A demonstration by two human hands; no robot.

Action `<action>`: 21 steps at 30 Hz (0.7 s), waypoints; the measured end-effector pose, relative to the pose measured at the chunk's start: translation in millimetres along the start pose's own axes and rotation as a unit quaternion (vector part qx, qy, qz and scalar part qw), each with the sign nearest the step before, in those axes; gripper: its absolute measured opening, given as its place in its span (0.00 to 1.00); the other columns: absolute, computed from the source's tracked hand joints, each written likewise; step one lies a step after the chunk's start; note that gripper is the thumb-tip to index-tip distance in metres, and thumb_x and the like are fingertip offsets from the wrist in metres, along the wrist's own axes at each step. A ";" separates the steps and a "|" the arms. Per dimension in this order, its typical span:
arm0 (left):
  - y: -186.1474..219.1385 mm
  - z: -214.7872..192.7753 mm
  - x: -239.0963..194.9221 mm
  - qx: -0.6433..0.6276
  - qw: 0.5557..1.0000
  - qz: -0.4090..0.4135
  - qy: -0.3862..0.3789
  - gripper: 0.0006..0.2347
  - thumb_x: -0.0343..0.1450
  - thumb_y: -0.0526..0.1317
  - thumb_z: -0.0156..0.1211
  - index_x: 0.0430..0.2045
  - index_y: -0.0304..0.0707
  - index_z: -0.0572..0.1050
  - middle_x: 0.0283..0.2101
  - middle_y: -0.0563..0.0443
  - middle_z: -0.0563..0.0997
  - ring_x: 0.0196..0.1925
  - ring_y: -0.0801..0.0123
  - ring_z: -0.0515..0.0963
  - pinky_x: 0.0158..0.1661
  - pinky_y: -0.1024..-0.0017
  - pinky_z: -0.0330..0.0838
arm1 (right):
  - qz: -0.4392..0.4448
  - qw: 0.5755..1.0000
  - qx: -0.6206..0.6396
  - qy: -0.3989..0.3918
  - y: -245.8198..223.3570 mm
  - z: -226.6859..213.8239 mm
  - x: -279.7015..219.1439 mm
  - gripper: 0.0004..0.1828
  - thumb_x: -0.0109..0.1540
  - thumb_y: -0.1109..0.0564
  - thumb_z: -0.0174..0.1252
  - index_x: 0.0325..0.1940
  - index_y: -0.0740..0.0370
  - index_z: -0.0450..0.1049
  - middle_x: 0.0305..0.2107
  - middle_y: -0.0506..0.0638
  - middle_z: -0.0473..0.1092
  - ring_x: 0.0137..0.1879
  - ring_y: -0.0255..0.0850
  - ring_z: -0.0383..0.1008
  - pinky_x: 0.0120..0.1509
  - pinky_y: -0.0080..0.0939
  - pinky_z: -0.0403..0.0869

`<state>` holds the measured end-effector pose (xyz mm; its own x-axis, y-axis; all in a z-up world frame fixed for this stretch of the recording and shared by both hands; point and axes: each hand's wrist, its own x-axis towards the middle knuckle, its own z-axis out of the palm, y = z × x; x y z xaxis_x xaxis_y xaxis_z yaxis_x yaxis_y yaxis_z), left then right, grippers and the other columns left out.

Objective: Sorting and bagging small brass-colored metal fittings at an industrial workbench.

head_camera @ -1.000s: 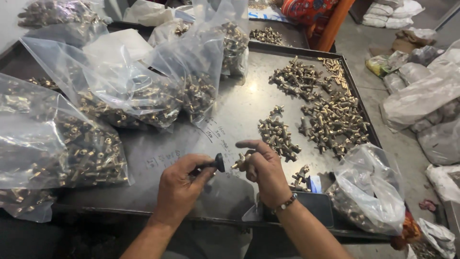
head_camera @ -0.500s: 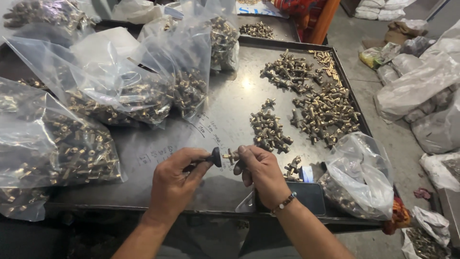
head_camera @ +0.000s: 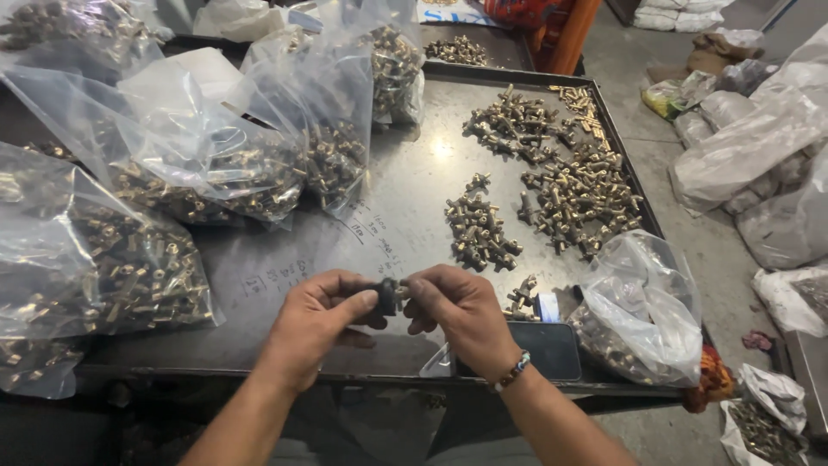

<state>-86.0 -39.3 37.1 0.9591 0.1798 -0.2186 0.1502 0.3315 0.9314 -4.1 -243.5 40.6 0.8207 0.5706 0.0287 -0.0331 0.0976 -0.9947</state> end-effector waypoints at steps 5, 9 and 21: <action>11.0 4.3 -13.4 0.148 0.988 0.036 0.032 0.07 0.65 0.34 0.68 0.35 0.36 0.82 0.31 0.50 0.88 0.31 0.70 0.86 0.30 0.70 0.80 | 0.065 0.997 -0.023 -0.025 3.9 -1.1 0.1 0.12 0.65 0.52 0.58 0.43 0.65 0.77 0.26 0.48 0.76 0.26 0.31 0.75 0.29 0.32 0.75; 19.9 6.1 -28.9 0.459 0.791 0.405 0.024 0.06 0.66 0.34 0.69 0.34 0.38 0.80 0.37 0.51 0.86 0.39 0.67 0.86 0.36 0.69 0.79 | 0.178 0.984 -0.025 -0.012 22.6 -6.1 4.9 0.23 0.71 0.44 0.56 0.34 0.68 0.75 0.17 0.49 0.71 0.19 0.31 0.66 0.21 0.29 0.65; 8.7 -34.4 -25.1 0.433 0.798 0.367 0.201 0.09 0.65 0.32 0.69 0.37 0.38 0.79 0.41 0.47 0.85 0.43 0.61 0.86 0.42 0.67 0.78 | -0.052 0.762 -0.615 0.196 -16.8 -43.5 26.7 0.18 0.53 0.48 0.69 0.44 0.54 0.79 0.41 0.51 0.76 0.45 0.52 0.77 0.46 0.52 0.75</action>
<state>-117.0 -9.0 40.6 0.7362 0.3725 0.5651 -0.1399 -0.7332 0.6655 43.2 -265.4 53.8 0.8978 0.3010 0.3215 0.4052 -0.8505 -0.3354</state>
